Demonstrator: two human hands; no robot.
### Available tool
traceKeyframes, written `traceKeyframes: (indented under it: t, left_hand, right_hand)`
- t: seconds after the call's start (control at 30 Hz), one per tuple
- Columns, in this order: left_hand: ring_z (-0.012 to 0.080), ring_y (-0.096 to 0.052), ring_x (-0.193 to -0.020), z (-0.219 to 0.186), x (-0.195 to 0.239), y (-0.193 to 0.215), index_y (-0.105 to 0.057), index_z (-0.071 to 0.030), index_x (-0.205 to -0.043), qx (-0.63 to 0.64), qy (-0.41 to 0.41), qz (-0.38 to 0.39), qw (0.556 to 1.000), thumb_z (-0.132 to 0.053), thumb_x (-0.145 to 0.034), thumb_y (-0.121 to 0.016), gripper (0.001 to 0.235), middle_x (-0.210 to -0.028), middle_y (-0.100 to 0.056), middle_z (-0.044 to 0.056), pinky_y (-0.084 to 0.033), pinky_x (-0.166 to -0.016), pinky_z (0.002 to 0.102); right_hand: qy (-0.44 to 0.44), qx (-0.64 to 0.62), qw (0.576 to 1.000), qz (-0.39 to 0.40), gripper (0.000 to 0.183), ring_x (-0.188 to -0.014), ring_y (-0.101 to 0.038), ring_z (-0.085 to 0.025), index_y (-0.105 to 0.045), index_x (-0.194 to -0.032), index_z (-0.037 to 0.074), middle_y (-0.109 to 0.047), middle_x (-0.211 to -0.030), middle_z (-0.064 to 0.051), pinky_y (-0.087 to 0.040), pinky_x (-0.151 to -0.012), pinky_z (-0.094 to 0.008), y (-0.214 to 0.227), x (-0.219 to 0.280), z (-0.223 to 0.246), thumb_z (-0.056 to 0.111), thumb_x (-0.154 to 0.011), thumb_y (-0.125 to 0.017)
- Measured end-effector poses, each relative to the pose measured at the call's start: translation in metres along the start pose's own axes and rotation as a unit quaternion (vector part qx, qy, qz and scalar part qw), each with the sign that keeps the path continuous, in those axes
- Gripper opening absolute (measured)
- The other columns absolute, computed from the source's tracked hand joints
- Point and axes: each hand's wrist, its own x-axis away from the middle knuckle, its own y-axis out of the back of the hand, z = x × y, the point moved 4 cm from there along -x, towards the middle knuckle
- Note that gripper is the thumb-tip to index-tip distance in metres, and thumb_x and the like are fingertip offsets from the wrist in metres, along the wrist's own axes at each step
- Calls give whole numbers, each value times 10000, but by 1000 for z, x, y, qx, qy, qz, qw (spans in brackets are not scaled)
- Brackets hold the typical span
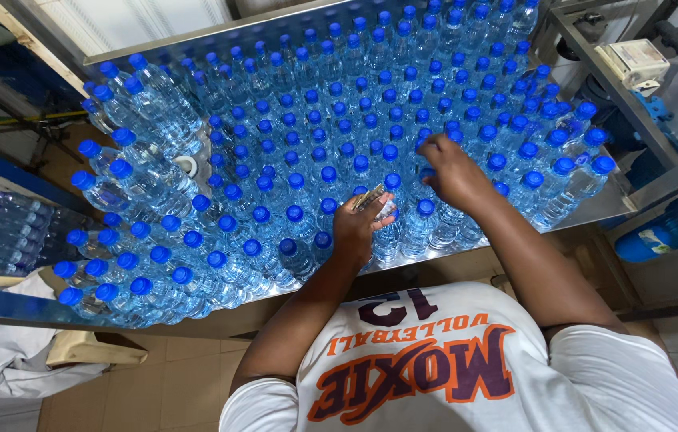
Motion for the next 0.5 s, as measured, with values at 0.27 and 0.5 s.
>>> traceKeyframes:
  t: [0.27, 0.5]
  left_hand:
    - [325, -823, -1077, -5, 4, -2, -748, 95, -1239, 4, -2, 0, 1000, -100, -955, -877, 367, -1225, -812, 247, -720, -882, 464]
    - [325, -825, -1077, 1, 0, -2, -752, 76, -1234, 2, 1, 4, 1000, -101, -943, -891, 368, -1217, -819, 235, -717, -893, 478]
  right_hand:
    - [49, 68, 986, 143, 311, -1094, -773, -433, -826, -1211, 130, -783, -1232, -171, -654, -915, -527, -23, -8, -14, 109, -900, -832]
    - [-22, 85, 980, 180, 363, -976, -811, -434, -814, -1234, 135, -788, -1116, -199, -661, -833, -539, -22, -17, -10, 247, -892, -864]
